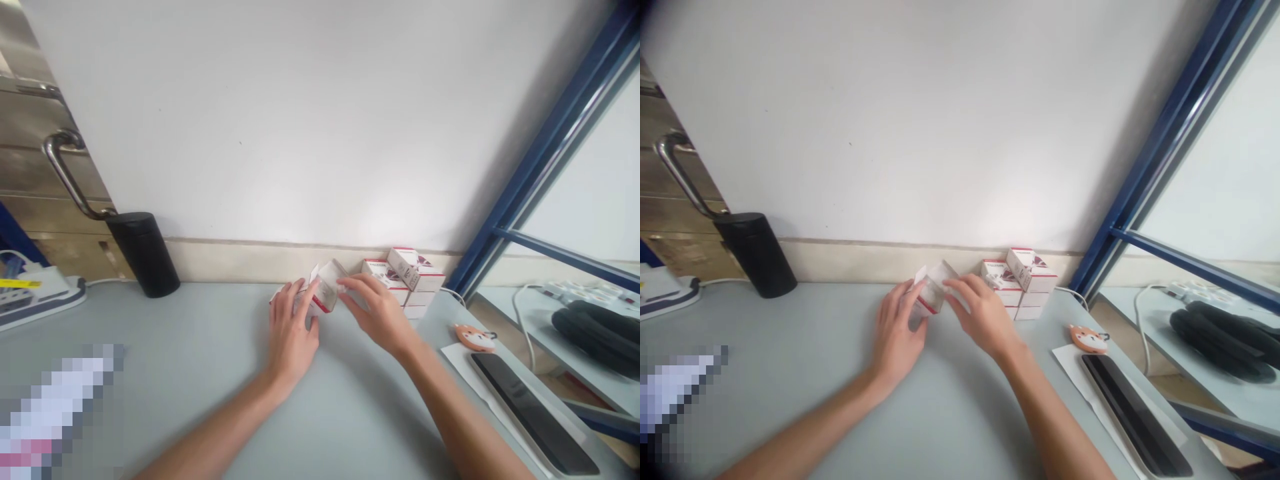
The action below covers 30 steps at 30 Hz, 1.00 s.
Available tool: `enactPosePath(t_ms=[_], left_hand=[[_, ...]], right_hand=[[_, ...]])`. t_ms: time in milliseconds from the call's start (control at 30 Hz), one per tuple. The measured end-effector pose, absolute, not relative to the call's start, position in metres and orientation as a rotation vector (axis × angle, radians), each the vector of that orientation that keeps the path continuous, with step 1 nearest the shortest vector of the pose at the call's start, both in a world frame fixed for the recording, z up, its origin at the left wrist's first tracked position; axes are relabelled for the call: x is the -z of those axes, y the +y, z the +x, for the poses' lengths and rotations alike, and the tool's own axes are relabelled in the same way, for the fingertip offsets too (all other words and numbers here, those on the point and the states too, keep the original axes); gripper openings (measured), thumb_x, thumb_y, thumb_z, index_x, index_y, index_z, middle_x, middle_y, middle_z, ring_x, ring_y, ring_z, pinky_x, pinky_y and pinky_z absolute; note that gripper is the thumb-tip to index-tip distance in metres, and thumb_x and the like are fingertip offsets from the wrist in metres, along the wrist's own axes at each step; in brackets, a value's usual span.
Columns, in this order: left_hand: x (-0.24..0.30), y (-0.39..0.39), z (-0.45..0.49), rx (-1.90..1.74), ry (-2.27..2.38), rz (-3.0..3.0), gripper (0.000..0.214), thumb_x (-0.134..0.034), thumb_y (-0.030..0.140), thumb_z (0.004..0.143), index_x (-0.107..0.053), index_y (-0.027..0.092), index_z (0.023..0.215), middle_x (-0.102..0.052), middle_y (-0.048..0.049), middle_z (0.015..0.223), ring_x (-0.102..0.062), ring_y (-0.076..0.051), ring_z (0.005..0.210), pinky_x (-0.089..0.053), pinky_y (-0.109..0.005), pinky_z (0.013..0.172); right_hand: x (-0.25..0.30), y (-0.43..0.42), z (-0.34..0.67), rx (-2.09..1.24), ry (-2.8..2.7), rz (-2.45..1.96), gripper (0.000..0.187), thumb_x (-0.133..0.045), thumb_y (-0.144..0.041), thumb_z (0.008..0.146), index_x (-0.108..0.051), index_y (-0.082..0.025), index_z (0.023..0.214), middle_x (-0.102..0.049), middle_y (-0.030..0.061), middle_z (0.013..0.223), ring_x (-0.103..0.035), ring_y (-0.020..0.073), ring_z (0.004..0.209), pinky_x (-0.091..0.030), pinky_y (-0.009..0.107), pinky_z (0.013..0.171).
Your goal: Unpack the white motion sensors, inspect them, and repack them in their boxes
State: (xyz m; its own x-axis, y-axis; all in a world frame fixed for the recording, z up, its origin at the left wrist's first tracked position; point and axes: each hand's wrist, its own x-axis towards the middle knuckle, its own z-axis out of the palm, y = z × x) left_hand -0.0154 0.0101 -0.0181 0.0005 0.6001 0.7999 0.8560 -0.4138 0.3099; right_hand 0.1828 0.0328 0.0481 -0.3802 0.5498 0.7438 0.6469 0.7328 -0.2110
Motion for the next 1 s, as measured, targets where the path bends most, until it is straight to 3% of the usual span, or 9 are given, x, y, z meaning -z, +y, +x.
enactPosePath(t_ms=[100, 233, 433, 567, 667, 800, 867, 1000], left_hand=[[0.018, 0.010, -0.015, 1.345, -1.510, -2.021, 0.071, -0.059, 0.006, 0.094, -0.041, 0.034, 0.157, -0.053, -0.0126, 0.152, -0.048, -0.035, 0.144, -0.042, -0.058, 0.118], [0.019, 0.010, -0.015, 1.332, -1.483, -2.028, 0.072, -0.058, 0.004, 0.093, -0.041, 0.034, 0.156, -0.054, -0.0124, 0.149, -0.050, -0.035, 0.143, -0.042, -0.059, 0.117], [0.019, 0.012, -0.016, 1.325, -1.488, -2.048, 0.074, -0.058, 0.003, 0.092, -0.040, 0.035, 0.156, -0.054, -0.0123, 0.150, -0.049, -0.035, 0.144, -0.041, -0.059, 0.118], [0.018, 0.012, -0.016, 1.375, -1.502, -2.022, 0.074, -0.059, 0.004, 0.092, -0.040, 0.035, 0.156, -0.054, -0.0121, 0.150, -0.050, -0.035, 0.143, -0.043, -0.059, 0.116], [0.018, 0.011, -0.016, 1.378, -1.496, -2.023, 0.075, -0.060, 0.005, 0.092, -0.039, 0.036, 0.157, -0.054, -0.0118, 0.150, -0.050, -0.035, 0.142, -0.043, -0.058, 0.116], [0.018, 0.011, -0.016, 1.368, -1.486, -2.033, 0.071, -0.059, 0.006, 0.093, -0.041, 0.034, 0.156, -0.054, -0.0115, 0.151, -0.049, -0.034, 0.144, -0.042, -0.057, 0.118], [0.017, 0.012, -0.016, 1.380, -1.493, -2.024, 0.070, -0.060, 0.006, 0.093, -0.043, 0.034, 0.155, -0.055, -0.0110, 0.150, -0.050, -0.033, 0.144, -0.042, -0.055, 0.119], [0.013, 0.013, -0.019, 1.437, -1.530, -2.008, 0.072, -0.062, 0.009, 0.091, -0.042, 0.034, 0.156, -0.057, -0.0101, 0.150, -0.054, -0.031, 0.140, -0.044, -0.050, 0.117]], right_hand=[[-0.055, 0.041, 0.204, 0.346, -1.863, -1.101, 0.024, -0.056, -0.031, 0.106, -0.071, -0.024, 0.124, -0.072, 0.0090, 0.121, -0.070, 0.0240, 0.109, -0.056, 0.035, 0.090], [-0.058, 0.048, 0.227, 0.578, -1.672, -1.555, 0.026, -0.057, -0.031, 0.104, -0.074, -0.023, 0.121, -0.075, 0.0095, 0.113, -0.072, 0.0268, 0.092, -0.048, 0.035, 0.073], [-0.051, 0.049, 0.233, 0.484, -1.670, -1.897, 0.027, -0.053, -0.033, 0.105, -0.075, -0.026, 0.121, -0.075, 0.0114, 0.116, -0.070, 0.0231, 0.077, -0.036, 0.033, 0.062], [-0.051, 0.050, 0.232, 0.478, -1.658, -1.842, 0.031, -0.050, -0.029, 0.105, -0.074, -0.025, 0.123, -0.074, 0.0121, 0.119, -0.068, 0.0216, 0.073, -0.036, 0.032, 0.060], [-0.055, 0.043, 0.217, 0.491, -1.652, -1.547, 0.031, -0.049, -0.027, 0.104, -0.073, -0.024, 0.122, -0.074, 0.0101, 0.122, -0.069, 0.0192, 0.073, -0.042, 0.032, 0.061], [-0.055, 0.022, 0.179, 0.341, -2.051, -0.997, 0.026, -0.049, -0.023, 0.106, -0.073, -0.024, 0.116, -0.076, 0.0069, 0.115, -0.073, 0.0196, 0.092, -0.053, 0.031, 0.080], [-0.051, 0.016, 0.165, 0.288, -2.174, -0.943, 0.027, -0.048, -0.020, 0.106, -0.071, -0.024, 0.121, -0.076, 0.0059, 0.116, -0.073, 0.0205, 0.096, -0.053, 0.033, 0.085], [-0.040, 0.018, 0.160, 0.194, -2.140, -1.153, 0.027, -0.050, -0.025, 0.107, -0.068, -0.023, 0.127, -0.077, 0.0035, 0.104, -0.072, 0.0208, 0.080, -0.051, 0.034, 0.072]])
